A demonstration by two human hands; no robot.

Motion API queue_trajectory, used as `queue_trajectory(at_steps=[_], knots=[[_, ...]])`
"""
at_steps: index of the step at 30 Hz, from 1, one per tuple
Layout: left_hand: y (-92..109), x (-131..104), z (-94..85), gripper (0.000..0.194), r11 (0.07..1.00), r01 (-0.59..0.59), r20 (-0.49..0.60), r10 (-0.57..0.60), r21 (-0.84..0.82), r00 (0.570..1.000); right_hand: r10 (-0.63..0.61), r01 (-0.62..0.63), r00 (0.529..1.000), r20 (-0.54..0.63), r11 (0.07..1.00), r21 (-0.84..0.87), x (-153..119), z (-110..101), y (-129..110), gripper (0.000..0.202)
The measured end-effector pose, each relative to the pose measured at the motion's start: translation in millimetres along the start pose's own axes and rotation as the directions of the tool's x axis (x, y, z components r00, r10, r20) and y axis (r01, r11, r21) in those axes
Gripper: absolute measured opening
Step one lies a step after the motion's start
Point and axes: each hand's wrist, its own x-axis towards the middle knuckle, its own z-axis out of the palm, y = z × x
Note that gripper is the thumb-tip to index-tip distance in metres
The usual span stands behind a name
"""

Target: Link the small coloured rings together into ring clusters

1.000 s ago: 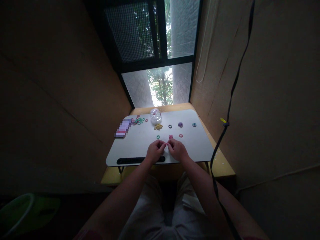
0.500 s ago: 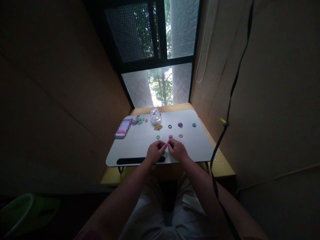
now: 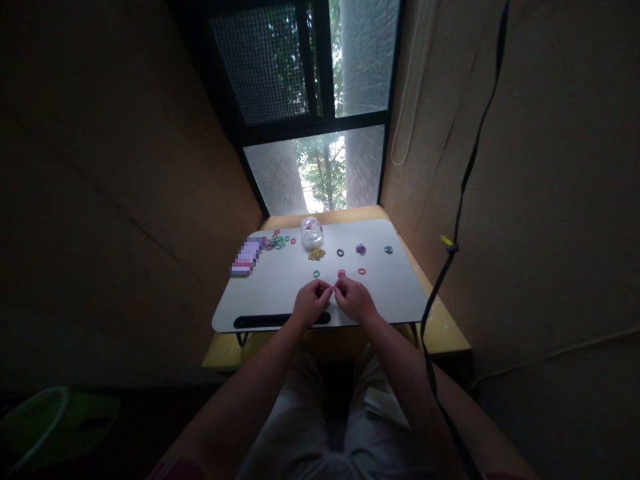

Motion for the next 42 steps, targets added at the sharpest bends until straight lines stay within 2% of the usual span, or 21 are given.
queue_trajectory(at_steps=[24,26,29,32,34,37,39,42], knots=[[0,0,0.2,0.021,1.000,-0.016,0.006,0.016,0.018,1.000,0.003,-0.002,1.000,0.020,1.000,-0.029,0,1,0,0.014],[-1,0,0.6,0.022,1.000,-0.012,0.007,0.012,0.013,1.000,-0.016,0.016,1.000,-0.011,1.000,-0.024,1,1,2,0.014],[0,0,0.6,0.023,1.000,-0.002,0.003,0.002,0.004,1.000,-0.035,0.022,0.986,-0.164,0.997,-0.080,2,2,6,0.019],[2,-1,0.2,0.023,1.000,0.000,0.001,0.000,0.006,1.000,0.000,-0.063,0.953,-0.303,0.978,-0.197,4,4,11,0.028],[3,-1,0.1,0.024,1.000,-0.003,-0.001,0.003,0.008,1.000,0.032,-0.122,0.951,-0.306,0.953,-0.279,4,7,12,0.035],[3,-2,0.3,0.024,1.000,-0.004,-0.005,0.004,0.005,1.000,0.070,-0.161,0.968,-0.241,0.909,-0.384,4,12,12,0.039],[3,-2,0.5,0.024,1.000,-0.001,-0.006,0.001,0.001,1.000,0.097,-0.186,0.969,-0.227,0.892,-0.411,4,14,12,0.040],[3,-3,0.6,0.024,1.000,0.012,-0.007,-0.012,-0.002,1.000,0.125,-0.231,0.954,-0.272,0.887,-0.400,3,16,14,0.044]])
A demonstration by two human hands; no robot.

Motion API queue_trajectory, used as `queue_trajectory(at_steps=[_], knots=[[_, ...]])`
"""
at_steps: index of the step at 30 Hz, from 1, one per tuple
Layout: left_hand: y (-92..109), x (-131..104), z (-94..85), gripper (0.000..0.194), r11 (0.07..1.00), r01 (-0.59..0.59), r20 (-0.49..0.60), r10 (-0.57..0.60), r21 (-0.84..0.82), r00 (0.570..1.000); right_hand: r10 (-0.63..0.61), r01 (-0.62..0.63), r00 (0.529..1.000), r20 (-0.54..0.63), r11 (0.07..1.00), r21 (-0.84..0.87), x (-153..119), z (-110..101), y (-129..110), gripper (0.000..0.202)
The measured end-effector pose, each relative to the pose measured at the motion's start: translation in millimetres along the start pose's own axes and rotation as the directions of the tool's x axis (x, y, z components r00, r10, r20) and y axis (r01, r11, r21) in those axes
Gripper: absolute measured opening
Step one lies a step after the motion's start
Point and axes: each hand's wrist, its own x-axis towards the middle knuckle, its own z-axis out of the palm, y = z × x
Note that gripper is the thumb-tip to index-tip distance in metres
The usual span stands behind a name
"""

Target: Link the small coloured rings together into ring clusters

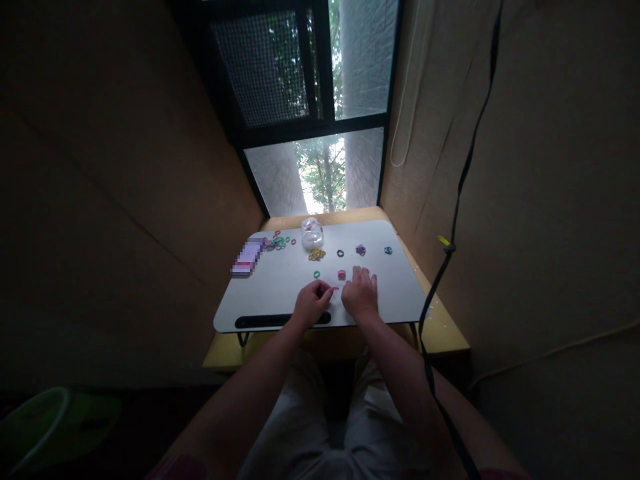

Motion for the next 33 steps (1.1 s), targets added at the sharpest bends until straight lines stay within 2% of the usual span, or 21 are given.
queue_trajectory(at_steps=[7,12,15,19,23,27,33], knots=[[-1,1,-0.4,0.024,1.000,-0.006,-0.004,0.006,0.009,1.000,0.073,-0.071,0.995,-0.068,0.997,0.029,-1,6,4,0.052],[-2,1,0.5,0.022,1.000,-0.009,-0.018,0.009,0.016,1.000,-0.015,0.026,0.994,-0.104,0.994,0.107,-1,-1,2,0.049],[-2,1,0.7,0.023,1.000,-0.006,-0.035,0.006,-0.008,0.999,-0.159,0.164,0.986,-0.041,0.956,0.243,-3,-10,-1,0.036],[-2,1,0.5,0.021,0.999,-0.014,-0.037,0.012,-0.041,0.999,-0.320,0.277,0.943,0.086,0.903,0.328,-7,-18,-6,0.027],[-2,-1,0.1,0.019,0.999,-0.012,-0.028,0.011,-0.034,1.000,-0.324,0.283,0.941,0.101,0.914,0.292,-11,-21,-8,0.023],[-1,-1,-0.9,0.020,1.000,-0.014,-0.014,0.014,-0.015,1.000,-0.318,0.271,0.928,0.195,0.933,0.236,-10,-24,-9,0.019],[1,-2,-3.3,0.020,0.999,-0.016,-0.003,0.016,-0.037,1.000,-0.275,0.231,0.938,0.210,0.950,0.211,-9,-25,-9,0.019]])
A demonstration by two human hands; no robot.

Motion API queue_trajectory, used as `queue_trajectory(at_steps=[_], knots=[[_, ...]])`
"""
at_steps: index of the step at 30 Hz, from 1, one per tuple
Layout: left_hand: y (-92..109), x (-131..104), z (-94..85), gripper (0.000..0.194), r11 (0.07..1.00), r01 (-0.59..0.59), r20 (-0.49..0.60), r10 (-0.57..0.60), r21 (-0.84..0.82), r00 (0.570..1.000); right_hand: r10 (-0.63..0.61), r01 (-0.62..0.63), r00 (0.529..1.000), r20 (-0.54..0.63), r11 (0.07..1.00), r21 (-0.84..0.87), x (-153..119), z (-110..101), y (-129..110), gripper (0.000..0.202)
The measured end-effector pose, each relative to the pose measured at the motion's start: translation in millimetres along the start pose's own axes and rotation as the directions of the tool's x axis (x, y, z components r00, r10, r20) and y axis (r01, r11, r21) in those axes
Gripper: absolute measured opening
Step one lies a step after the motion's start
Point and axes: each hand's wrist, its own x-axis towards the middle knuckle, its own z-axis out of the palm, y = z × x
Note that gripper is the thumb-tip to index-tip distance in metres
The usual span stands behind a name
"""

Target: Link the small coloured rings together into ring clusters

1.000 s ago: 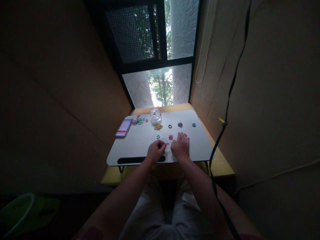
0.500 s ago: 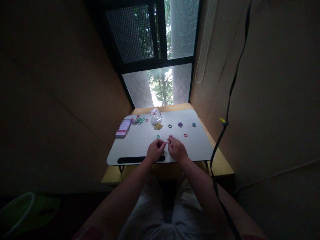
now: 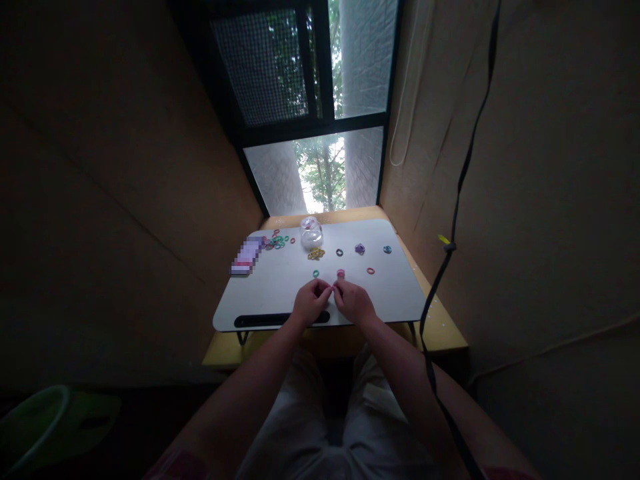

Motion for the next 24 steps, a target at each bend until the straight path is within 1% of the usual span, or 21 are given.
queue_trajectory(at_steps=[4,9,13,19,24], knots=[[-0.3,0.0,-0.5,0.018,0.999,-0.010,0.023,0.011,-0.043,1.000,0.021,-0.021,1.000,-0.006,1.000,0.008,0.5,0.7,0.4,0.019],[-1.6,1.1,1.3,0.020,1.000,-0.008,0.002,0.008,0.012,1.000,0.005,-0.006,1.000,0.004,0.999,0.049,0.0,0.8,1.4,0.020],[-2.8,1.3,2.3,0.016,0.999,-0.006,0.025,0.005,0.035,1.000,-0.006,0.006,1.000,0.001,0.998,0.055,-0.8,0.1,1.0,0.020],[-3.8,0.7,2.9,0.012,0.999,0.004,0.001,-0.004,0.035,1.000,-0.025,0.027,0.999,-0.029,0.997,0.071,-1.8,1.0,1.9,0.010],[-2.4,0.6,3.2,0.011,1.000,0.018,-0.018,-0.018,0.024,1.000,-0.026,0.029,0.999,-0.041,0.997,0.076,-0.8,1.8,3.4,0.010]])
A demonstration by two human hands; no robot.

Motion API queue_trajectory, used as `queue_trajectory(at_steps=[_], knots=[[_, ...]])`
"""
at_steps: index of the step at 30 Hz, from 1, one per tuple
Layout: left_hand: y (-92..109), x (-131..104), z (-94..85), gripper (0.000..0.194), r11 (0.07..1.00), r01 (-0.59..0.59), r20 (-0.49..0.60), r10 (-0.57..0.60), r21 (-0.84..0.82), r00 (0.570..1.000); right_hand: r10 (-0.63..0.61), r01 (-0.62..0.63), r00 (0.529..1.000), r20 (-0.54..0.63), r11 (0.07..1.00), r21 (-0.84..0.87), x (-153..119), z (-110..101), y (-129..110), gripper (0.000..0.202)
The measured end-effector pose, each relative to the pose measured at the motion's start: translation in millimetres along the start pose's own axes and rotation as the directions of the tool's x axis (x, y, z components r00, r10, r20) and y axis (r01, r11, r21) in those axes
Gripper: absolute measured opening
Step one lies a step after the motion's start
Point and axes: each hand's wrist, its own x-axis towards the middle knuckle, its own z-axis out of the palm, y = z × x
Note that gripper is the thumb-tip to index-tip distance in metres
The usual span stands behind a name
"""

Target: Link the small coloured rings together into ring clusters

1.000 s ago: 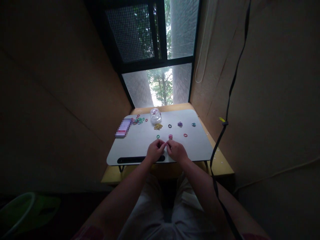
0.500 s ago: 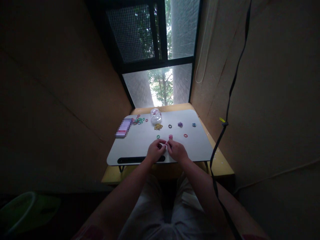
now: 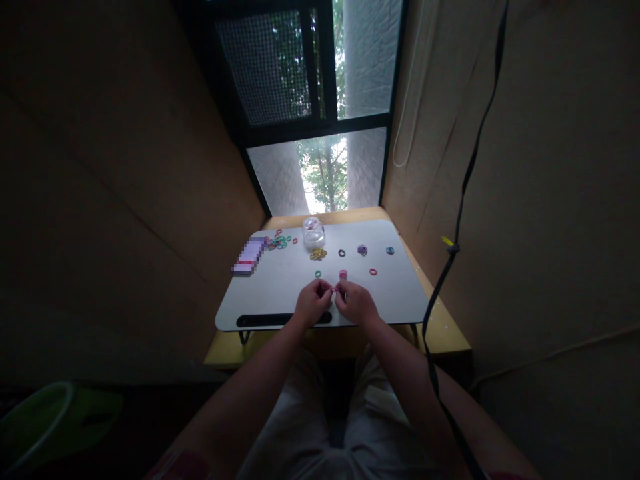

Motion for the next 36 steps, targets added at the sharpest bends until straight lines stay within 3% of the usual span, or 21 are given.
queue_trajectory(at_steps=[16,36], knots=[[-3.4,-0.1,-0.3,0.013,0.999,-0.050,0.042,0.050,-0.011,0.998,0.060,-0.060,0.998,-0.001,0.998,-0.011,2.5,3.6,4.3,0.018],[-0.3,0.3,-2.0,0.022,0.998,-0.015,0.062,0.018,-0.057,0.998,0.081,-0.081,0.997,-0.007,0.997,0.015,3.1,1.1,1.9,0.020]])
